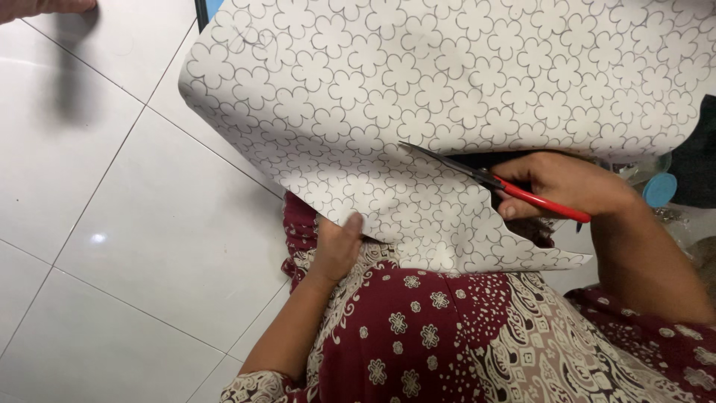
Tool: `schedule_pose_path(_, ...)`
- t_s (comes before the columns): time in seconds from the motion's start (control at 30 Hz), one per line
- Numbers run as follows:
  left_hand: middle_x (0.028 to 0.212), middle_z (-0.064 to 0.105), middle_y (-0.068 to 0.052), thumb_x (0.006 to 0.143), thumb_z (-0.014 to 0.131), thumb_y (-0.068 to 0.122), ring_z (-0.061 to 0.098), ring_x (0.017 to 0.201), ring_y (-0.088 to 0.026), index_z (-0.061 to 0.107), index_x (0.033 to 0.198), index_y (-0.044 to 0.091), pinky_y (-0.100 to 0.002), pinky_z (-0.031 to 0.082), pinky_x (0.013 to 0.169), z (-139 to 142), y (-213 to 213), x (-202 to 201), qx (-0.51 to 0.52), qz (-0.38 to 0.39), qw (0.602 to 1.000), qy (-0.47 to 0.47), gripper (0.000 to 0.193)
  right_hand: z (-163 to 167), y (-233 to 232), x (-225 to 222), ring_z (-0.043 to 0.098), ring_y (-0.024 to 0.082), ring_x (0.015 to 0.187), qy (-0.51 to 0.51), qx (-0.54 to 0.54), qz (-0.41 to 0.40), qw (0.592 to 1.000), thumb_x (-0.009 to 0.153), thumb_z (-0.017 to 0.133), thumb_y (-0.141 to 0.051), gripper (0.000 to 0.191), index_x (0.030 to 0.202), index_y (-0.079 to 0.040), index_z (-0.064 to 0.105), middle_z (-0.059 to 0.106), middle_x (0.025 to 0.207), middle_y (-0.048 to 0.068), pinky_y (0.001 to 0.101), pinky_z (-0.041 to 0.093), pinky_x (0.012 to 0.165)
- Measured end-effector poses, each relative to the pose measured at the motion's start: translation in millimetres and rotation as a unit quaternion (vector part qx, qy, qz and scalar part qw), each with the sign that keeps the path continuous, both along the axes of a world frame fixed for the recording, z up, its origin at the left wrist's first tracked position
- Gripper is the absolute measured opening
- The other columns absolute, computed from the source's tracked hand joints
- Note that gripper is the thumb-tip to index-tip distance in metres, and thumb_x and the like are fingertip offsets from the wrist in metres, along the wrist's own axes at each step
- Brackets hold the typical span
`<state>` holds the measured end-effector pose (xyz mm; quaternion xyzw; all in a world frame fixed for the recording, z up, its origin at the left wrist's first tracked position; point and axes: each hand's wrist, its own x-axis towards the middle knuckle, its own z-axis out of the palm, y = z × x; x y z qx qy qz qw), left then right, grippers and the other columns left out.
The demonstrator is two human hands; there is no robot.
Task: The person sits on the floor with a marked white fabric across their lap, traces along a scallop pattern with a pen, and repositions the fabric. They then use red-handled scissors to cut along the marked lines, trimming pieces from the fabric while holding it steady with the other hand.
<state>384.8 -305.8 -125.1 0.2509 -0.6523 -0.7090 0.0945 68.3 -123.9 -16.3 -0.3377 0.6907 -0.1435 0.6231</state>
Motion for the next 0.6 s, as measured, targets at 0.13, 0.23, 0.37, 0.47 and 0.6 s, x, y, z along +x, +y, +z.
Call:
schedule_pose_path(0.13, 0.104, 0.072, -0.014, 0.107, 0.062, 0.023, 0.066, 0.095, -0.021, 0.069, 0.123, -0.005, -0.034, 0.058, 0.088, -4.0, 6.9, -1.6, 0.030, 0.072, 0.996, -0.042, 0.032, 2.1, -1.4, 6.0, 0.057, 0.015, 0.047, -0.098, -0.009, -0.046, 0.994, 0.074, 0.073, -0.060, 0.062, 0.094, -0.002, 0.064, 0.062, 0.057, 0.004, 0.0345, 0.049, 0.041)
schedule_pose_path(0.23, 0.103, 0.077, -0.009, 0.101, 0.067, 0.026, 0.070, 0.095, -0.016, 0.073, 0.114, -0.001, -0.032, 0.057, 0.088, 14.5, 8.8, -9.9, 0.201, 0.098, 0.969, -0.101, 0.031, 6.3, -8.9, 15.4, 0.054, 0.016, 0.040, -0.140, 0.040, -0.089, 0.985, 0.071, 0.071, -0.066, 0.076, 0.118, -0.007, 0.063, 0.058, 0.053, 0.004, 0.0343, 0.044, 0.035)
schedule_pose_path(0.37, 0.108, 0.077, -0.007, 0.100, 0.067, 0.025, 0.070, 0.097, -0.012, 0.074, 0.116, 0.000, -0.028, 0.057, 0.087, 43.9, 3.7, -21.9, 0.177, 0.100, 0.972, -0.120, 0.030, 9.0, -19.5, 18.7, 0.055, 0.012, 0.044, -0.123, 0.000, -0.066, 0.990, 0.072, 0.063, -0.069, 0.084, 0.124, -0.004, 0.062, 0.057, 0.056, 0.003, 0.0312, 0.045, 0.037)
schedule_pose_path(0.47, 0.108, 0.075, -0.008, 0.102, 0.066, 0.020, 0.069, 0.096, -0.012, 0.071, 0.119, -0.002, -0.028, 0.057, 0.085, 54.9, 2.9, -28.2, 0.087, 0.114, 0.989, -0.032, 0.028, 5.3, -23.5, 15.0, 0.058, 0.017, 0.046, -0.141, 0.039, -0.076, 0.986, 0.068, 0.065, -0.073, 0.092, 0.133, -0.007, 0.061, 0.060, 0.060, 0.007, 0.0354, 0.048, 0.040)
schedule_pose_path(0.6, 0.107, 0.075, -0.008, 0.101, 0.067, 0.016, 0.069, 0.095, -0.012, 0.070, 0.119, -0.003, -0.028, 0.058, 0.084, 54.4, 7.0, -30.7, 0.069, 0.135, 0.987, -0.045, 0.026, -1.1, -25.3, 9.3, 0.067, 0.015, 0.074, -0.081, -0.084, -0.005, 0.993, 0.083, 0.060, -0.071, 0.085, 0.130, 0.000, 0.061, 0.073, 0.081, 0.006, 0.0328, 0.056, 0.063)
